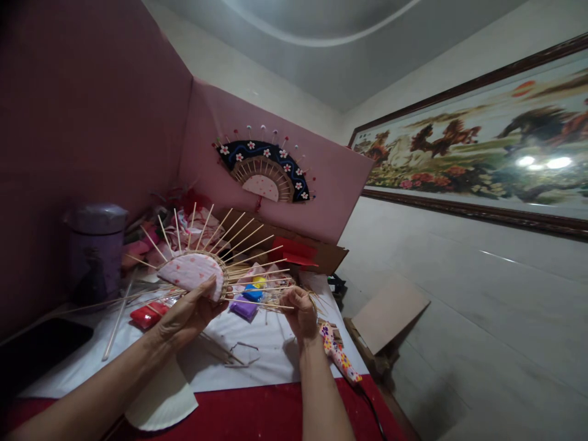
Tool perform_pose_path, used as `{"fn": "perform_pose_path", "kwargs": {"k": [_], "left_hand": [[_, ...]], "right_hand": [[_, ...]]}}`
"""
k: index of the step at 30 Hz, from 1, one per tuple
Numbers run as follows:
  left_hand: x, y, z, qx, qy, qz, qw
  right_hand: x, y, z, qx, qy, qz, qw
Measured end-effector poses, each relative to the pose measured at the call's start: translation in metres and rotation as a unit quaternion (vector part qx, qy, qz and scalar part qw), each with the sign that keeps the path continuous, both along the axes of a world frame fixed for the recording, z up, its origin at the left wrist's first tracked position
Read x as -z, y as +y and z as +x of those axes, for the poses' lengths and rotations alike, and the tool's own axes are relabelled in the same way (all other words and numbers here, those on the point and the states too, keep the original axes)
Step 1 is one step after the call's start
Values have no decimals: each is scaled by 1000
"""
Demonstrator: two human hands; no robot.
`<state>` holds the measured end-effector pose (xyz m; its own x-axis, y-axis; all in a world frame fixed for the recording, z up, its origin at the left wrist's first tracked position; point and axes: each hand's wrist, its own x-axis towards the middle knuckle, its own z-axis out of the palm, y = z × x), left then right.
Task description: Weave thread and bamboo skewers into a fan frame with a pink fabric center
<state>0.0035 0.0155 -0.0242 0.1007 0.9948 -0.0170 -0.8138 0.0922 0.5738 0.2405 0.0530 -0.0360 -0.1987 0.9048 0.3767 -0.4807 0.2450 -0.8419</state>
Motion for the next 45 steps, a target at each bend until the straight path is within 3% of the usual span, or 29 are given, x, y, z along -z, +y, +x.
{"fn": "perform_pose_path", "kwargs": {"k": [5, 15, 20, 27, 33, 40, 43, 45], "left_hand": [[-2, -2, 0, -6, -5, 3, 1000], [1, -1, 3, -29, 40, -15, 999], [3, -1, 5, -36, 38, -11, 999], [4, 1, 3, -26, 8, -2, 1000], [1, 0, 2, -8, -9, 8, 1000], [2, -2, 4, 16, -6, 27, 999], [1, -1, 2, 12, -13, 30, 999], [-1, -1, 1, 7, -21, 28, 999]], "right_hand": [[-3, 1, -1, 1, 8, -3, 1000], [-11, -1, 1, 80, 44, 15, 996], [-7, 0, 3, 106, 19, -1, 994], [2, 3, 6, 22, -54, -28, 998], [4, 3, 3, 37, -88, -66, 993], [2, -15, -31, -155, -237, -24, 959], [-2, -21, -44, -181, -249, -52, 950], [-6, -24, -49, -164, -248, -41, 954]]}}
